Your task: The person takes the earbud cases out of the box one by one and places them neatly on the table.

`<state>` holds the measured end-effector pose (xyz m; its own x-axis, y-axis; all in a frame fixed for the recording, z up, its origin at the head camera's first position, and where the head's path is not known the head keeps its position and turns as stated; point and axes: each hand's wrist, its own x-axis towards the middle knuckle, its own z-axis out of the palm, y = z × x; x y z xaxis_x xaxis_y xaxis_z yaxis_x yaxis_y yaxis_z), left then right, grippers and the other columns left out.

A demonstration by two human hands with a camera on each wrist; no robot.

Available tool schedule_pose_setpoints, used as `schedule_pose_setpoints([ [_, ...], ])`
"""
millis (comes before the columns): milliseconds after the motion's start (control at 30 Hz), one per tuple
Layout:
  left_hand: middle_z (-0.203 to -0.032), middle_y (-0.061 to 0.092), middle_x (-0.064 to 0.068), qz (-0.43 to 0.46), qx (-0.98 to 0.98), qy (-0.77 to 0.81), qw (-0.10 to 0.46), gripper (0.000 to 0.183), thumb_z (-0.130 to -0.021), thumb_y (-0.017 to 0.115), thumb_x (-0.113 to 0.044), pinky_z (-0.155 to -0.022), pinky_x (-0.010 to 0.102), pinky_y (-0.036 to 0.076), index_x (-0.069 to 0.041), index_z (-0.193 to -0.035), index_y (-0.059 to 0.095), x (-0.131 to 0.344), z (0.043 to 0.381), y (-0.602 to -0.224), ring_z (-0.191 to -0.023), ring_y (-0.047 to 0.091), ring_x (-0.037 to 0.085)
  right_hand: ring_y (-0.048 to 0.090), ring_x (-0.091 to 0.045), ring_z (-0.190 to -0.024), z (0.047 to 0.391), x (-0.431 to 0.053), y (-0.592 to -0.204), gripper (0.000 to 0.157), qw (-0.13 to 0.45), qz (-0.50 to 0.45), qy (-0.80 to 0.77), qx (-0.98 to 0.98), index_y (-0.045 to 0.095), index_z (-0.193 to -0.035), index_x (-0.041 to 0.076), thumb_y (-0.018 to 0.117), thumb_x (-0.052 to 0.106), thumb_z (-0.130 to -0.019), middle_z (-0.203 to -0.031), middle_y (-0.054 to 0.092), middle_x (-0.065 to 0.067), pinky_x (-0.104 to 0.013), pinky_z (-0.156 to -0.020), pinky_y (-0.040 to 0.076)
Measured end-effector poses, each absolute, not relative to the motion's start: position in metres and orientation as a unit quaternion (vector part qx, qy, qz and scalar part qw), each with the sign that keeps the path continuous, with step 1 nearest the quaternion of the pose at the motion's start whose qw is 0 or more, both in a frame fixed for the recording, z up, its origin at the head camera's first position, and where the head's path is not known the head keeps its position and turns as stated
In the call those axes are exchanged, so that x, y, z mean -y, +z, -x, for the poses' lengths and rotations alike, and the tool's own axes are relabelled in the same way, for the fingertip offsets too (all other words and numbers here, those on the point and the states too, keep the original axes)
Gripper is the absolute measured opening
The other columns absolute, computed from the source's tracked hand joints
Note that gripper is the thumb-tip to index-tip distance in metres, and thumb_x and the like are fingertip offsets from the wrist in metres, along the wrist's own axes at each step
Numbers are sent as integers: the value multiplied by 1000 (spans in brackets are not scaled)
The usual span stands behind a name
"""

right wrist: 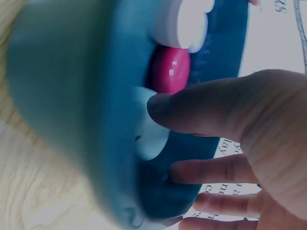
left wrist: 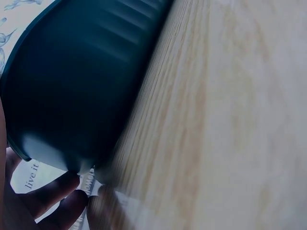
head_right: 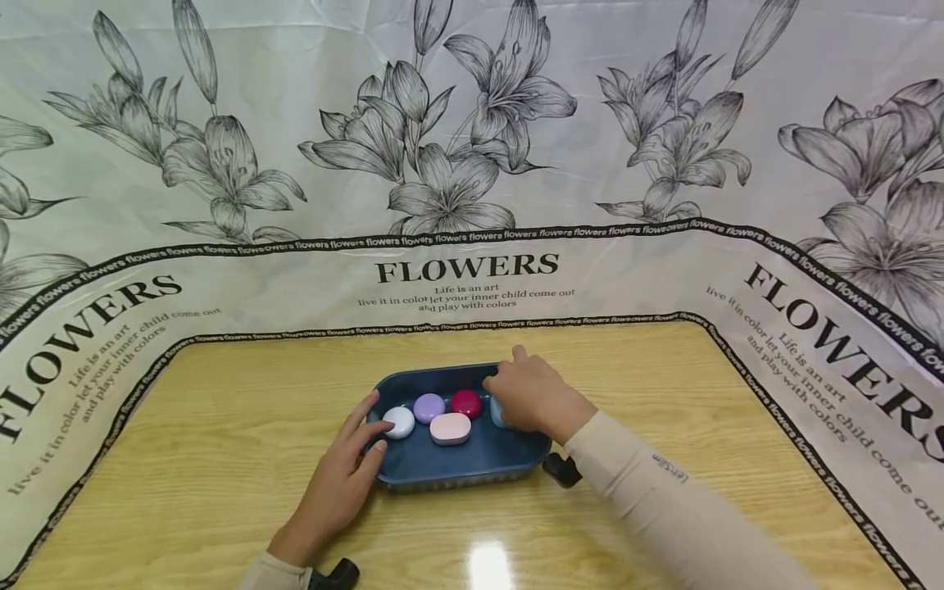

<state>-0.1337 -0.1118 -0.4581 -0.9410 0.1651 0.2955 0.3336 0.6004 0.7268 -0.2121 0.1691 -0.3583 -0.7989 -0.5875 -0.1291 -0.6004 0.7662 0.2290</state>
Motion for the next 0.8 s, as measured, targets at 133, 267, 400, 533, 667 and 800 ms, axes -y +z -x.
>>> schedule_pose_setpoints([
  [133, -162, 27, -14, 139, 889, -424, 101, 26, -103, 57, -20, -107, 52, 39, -19, -127, 67, 113, 134, -460, -143, 36, 16, 50, -33, -89, 212, -169, -360, 35, 19, 334, 163, -928, 73, -116, 13, 77, 29, -84, -101, 67, -13, -43, -66, 51],
  [267, -162, 27, -14, 140, 888, -426, 104, 26, -103, 56, -20, -108, 51, 38, -19, -126, 67, 114, 135, -461, -144, 35, 15, 50, -33, -89, 213, -165, -360, 35, 21, 341, 181, -922, 73, -114, 13, 79, 31, -84, -98, 67, -12, -43, -67, 52],
  [400, -162, 28, -14, 141, 885, -431, 102, 25, -103, 56, -19, -108, 51, 38, -19, -126, 67, 113, 135, -461, -144, 35, 15, 50, -32, -88, 214, -160, -358, 37, 35, 338, 195, -920, 73, -114, 13, 79, 34, -84, -98, 68, -12, -43, -69, 52],
  [533, -162, 28, -12, 140, 884, -435, 101, 25, -103, 57, -18, -108, 51, 38, -18, -126, 67, 112, 134, -461, -143, 36, 16, 50, -32, -89, 215, -157, -359, 38, 47, 333, 201, -920, 73, -114, 13, 79, 35, -84, -97, 68, -11, -43, -70, 52],
  [667, -162, 28, -13, 138, 884, -437, 99, 25, -103, 57, -18, -108, 51, 38, -17, -126, 67, 111, 134, -460, -143, 36, 16, 51, -33, -92, 215, -156, -360, 37, 44, 329, 209, -920, 73, -114, 14, 78, 35, -85, -97, 68, -11, -45, -74, 53],
  [800, -162, 28, -13, 139, 883, -437, 100, 25, -103, 57, -18, -108, 51, 38, -17, -126, 67, 111, 134, -461, -143, 36, 16, 52, -34, -94, 215, -155, -362, 38, 36, 325, 225, -918, 74, -113, 15, 79, 41, -84, -97, 69, -10, -45, -75, 54],
])
